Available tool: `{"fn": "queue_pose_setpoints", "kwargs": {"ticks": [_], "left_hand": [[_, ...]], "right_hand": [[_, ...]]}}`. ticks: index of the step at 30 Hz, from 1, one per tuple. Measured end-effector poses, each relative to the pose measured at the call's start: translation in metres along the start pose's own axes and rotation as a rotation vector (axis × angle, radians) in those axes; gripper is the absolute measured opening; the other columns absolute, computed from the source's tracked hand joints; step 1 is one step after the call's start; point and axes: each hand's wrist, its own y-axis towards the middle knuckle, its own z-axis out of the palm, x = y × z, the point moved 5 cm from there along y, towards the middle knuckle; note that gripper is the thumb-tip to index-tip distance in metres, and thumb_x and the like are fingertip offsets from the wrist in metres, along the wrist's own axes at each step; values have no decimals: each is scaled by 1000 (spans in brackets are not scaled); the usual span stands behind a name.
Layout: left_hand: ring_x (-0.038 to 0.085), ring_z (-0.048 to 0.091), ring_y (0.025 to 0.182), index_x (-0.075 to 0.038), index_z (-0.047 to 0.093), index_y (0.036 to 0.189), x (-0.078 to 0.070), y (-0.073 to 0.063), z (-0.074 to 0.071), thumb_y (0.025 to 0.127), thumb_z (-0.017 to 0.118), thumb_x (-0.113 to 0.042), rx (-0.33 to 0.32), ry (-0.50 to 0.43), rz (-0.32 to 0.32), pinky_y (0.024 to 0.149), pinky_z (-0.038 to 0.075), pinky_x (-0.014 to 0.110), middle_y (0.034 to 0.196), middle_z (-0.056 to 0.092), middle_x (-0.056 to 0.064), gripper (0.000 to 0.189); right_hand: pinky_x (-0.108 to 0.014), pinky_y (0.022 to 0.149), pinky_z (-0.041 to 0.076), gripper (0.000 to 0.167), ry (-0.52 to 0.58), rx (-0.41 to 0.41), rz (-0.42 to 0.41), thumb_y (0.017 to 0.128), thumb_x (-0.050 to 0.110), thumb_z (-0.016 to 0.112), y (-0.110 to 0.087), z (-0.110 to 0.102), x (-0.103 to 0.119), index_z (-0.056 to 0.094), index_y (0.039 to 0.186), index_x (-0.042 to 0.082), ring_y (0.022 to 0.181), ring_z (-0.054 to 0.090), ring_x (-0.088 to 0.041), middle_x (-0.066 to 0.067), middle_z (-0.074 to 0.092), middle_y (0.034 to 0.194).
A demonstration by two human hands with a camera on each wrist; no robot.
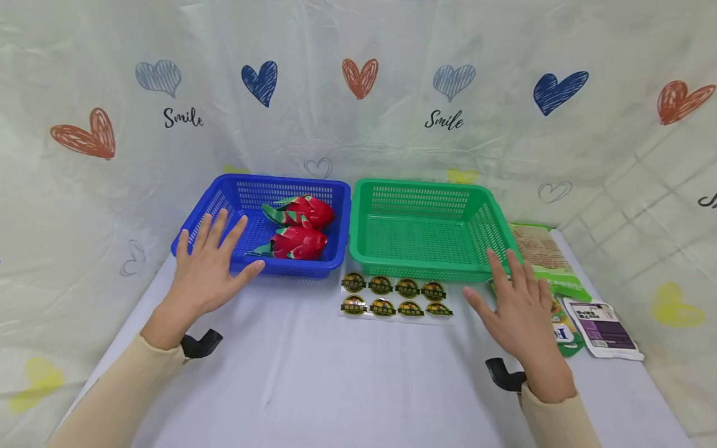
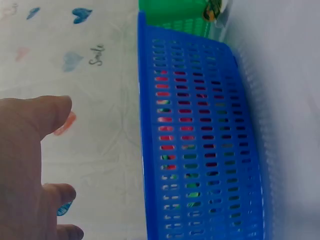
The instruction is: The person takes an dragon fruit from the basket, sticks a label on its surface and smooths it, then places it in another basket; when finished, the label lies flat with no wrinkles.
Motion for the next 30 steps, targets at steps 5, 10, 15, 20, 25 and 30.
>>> {"fn": "queue_pose_setpoints", "kwargs": {"ticks": [5, 10, 15, 20, 25, 30], "left_hand": [[45, 11, 161, -26, 19, 167, -3, -7, 2, 97, 49, -72, -34, -159, 2, 123, 11, 77, 176, 13, 15, 89], [43, 31, 154, -18, 37, 160, -6, -16, 6, 101, 60, -54, -101, -405, 6, 118, 29, 74, 168, 34, 16, 73], [30, 57, 127, -13, 55, 143, -9, -25, 17, 104, 64, -37, -94, -732, -13, 105, 51, 53, 138, 62, 11, 47], [31, 69, 110, -10, 65, 130, -8, -25, 44, 108, 55, -40, 67, -934, -119, 92, 58, 34, 117, 75, 10, 39], [35, 69, 109, -3, 66, 132, -5, -19, 74, 110, 49, -42, 204, -1094, -249, 89, 60, 32, 120, 75, 15, 48], [22, 71, 100, -2, 66, 133, -6, -11, 87, 109, 46, -49, 245, -1225, -341, 83, 60, 26, 118, 76, 12, 56]], "right_hand": [[-82, 116, 4, 85, 34, -11, -56, 105, 55, 53, 15, 0, 19, 8, 169, 21, 150, 14, -65, -28, 8, 173], [-83, 113, 13, 84, 69, 31, -100, 105, 55, 53, 35, 7, 44, 11, 168, 19, 149, 19, -65, -31, 16, 170], [-80, 111, 25, 82, 88, 110, -139, 105, 57, 51, 61, 21, 77, 17, 167, 15, 145, 31, -60, -29, 27, 166], [-76, 112, 32, 83, 131, 188, -179, 104, 62, 49, 94, 37, 117, 22, 166, 13, 146, 37, -54, -27, 31, 165], [-69, 118, 35, 84, 232, 280, -229, 103, 58, 56, 126, 52, 161, 24, 165, 13, 152, 34, -46, -22, 31, 167], [-61, 122, 36, 82, 306, 377, -274, 101, 48, 64, 151, 66, 208, 29, 162, 6, 155, 35, -39, -18, 36, 167]]}}
